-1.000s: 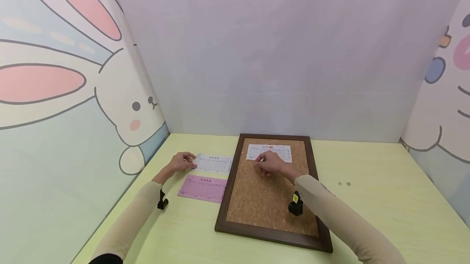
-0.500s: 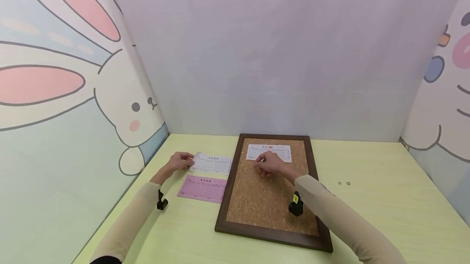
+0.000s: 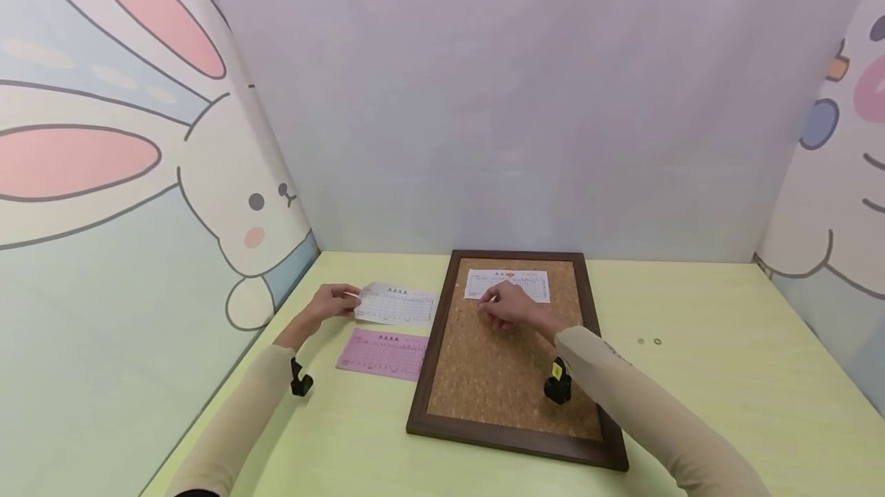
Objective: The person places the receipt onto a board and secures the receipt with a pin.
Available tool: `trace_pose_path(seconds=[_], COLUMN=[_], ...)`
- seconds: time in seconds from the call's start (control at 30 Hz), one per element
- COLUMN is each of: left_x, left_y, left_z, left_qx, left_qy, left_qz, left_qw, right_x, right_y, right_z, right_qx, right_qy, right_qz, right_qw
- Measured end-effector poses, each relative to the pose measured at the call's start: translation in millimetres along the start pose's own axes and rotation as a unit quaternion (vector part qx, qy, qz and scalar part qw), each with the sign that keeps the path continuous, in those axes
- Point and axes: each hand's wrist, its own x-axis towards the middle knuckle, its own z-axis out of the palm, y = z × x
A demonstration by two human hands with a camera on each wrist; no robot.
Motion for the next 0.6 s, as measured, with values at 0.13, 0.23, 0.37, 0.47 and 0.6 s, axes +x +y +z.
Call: trace_pose_path(seconds=[0.13, 0.23, 0.37, 0.47, 0.6], left_x=[-1.5, -3.6, -5.8, -6.9, -8.2], left_y=[0.1, 0.1, 2.1, 2.3, 1.4], left_z=[-3.8, -7.3, -11.6, -13.6, -14.6], left_qx=[-0.014, -0.022, -0.023, -0.028, -0.044], left_qy=[0.001, -0.001, -0.006, -0.008, -0.008], left_qz=[0.0, 0.001, 0.001, -0.003, -0.005], left_qw=[0.9999, 0.9998, 0.9997, 0.9996, 0.999], right_x=[-1, -2, -3, -4, -6], right_y=[-3, -5, -6, -6, -7], right_z=[0.0, 0.2, -0.1, -0.4, -0.2], right_qx=[-0.003, -0.005, -0.005, -0.008, -0.006], right_qy=[-0.002, -0.004, -0.004, -0.007, -0.007], right_qz=[0.001, 0.004, 0.006, -0.002, 0.0], right_qw=[1.0, 1.0, 1.0, 1.0, 1.0])
